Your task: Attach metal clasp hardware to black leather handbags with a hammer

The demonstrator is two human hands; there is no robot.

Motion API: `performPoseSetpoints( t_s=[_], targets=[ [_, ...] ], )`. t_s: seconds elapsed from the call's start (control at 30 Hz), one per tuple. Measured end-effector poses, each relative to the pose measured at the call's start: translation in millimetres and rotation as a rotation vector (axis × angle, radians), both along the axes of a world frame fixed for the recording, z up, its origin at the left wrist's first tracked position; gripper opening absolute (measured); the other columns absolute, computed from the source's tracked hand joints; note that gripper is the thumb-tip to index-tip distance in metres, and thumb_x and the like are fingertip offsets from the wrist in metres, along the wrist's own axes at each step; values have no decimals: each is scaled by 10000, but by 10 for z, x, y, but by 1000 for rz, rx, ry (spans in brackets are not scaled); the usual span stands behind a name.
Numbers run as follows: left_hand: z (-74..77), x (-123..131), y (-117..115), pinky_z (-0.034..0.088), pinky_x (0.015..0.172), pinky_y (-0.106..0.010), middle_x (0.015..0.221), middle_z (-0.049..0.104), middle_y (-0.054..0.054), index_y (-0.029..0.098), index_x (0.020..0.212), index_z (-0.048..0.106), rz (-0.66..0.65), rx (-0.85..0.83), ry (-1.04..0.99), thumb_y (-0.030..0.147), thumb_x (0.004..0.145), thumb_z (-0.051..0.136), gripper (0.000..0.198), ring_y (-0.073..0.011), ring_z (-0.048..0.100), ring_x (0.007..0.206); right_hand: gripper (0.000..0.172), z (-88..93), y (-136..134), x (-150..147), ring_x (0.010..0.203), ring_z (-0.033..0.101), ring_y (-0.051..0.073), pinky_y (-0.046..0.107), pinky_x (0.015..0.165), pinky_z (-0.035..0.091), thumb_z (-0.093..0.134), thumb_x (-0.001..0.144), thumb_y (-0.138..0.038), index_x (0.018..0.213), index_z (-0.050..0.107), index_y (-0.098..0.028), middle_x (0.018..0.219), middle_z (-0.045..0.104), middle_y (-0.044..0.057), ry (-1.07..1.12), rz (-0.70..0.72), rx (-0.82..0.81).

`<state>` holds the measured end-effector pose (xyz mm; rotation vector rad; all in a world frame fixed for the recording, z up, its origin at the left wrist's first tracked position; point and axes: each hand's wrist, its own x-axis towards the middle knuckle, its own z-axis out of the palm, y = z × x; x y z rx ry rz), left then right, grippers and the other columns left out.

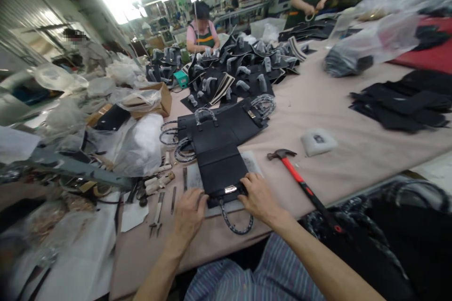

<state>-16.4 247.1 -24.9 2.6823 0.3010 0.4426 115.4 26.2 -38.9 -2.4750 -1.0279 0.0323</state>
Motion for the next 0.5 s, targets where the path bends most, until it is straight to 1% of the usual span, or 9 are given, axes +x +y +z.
performPoseSetpoints(
  t_s=[0.07, 0.1, 0.17, 0.23, 0.33, 0.43, 0.5],
  targets=[
    [-5, 105, -188, 467, 909, -400, 1149, 690, -86, 212, 1093, 654, -77, 47, 19, 215, 951, 609, 149, -265, 631, 1067, 295, 46, -10, -12, 1019, 569, 291, 443, 897, 504, 702, 846, -286, 1105, 657, -154, 1106, 618, 126, 2, 2, -3],
    [-9, 154, -261, 469, 897, -401, 1152, 682, -87, 209, 1102, 646, -102, 70, 54, 216, 943, 625, 161, -268, 623, 1069, 290, 60, -19, -11, 1026, 561, 290, 442, 901, 499, 697, 853, -283, 1108, 657, -153, 1113, 617, 125, 1, 9, -4],
    [-16, 237, -353, 475, 849, -392, 1086, 675, -79, 201, 1058, 641, -142, 138, 151, 205, 935, 634, 123, -270, 612, 1026, 235, 73, -41, 9, 1032, 550, 278, 430, 905, 490, 651, 883, -237, 1106, 663, -162, 1118, 620, 116, -12, 42, -21],
    [-7, 298, -378, 473, 794, -377, 998, 659, -72, 191, 984, 633, -194, 230, 244, 157, 937, 604, 64, -270, 596, 962, 212, 74, -59, 54, 1011, 547, 257, 402, 881, 484, 573, 903, -148, 1090, 671, -172, 1107, 625, 106, -42, 100, -77],
    [51, 348, -359, 468, 737, -354, 966, 636, -90, 169, 967, 619, -273, 347, 323, 57, 916, 540, 146, -271, 576, 914, 295, 82, -70, 135, 932, 540, 237, 369, 816, 470, 494, 875, -32, 1052, 676, -182, 1057, 630, 94, -81, 188, -160],
    [117, 364, -366, 471, 694, -331, 963, 621, -112, 140, 986, 611, -331, 439, 376, -5, 871, 513, 209, -271, 574, 898, 267, 120, -60, 188, 902, 529, 250, 370, 778, 450, 490, 868, -22, 1011, 662, -168, 1016, 618, 106, -166, 285, -235],
    [122, 365, -393, 480, 674, -324, 953, 616, -120, 126, 984, 606, -348, 482, 386, -15, 863, 498, 215, -274, 580, 887, 230, 156, -46, 211, 908, 529, 258, 369, 773, 440, 491, 887, -38, 1005, 649, -156, 1001, 610, 115, -225, 350, -276]
  ],
)
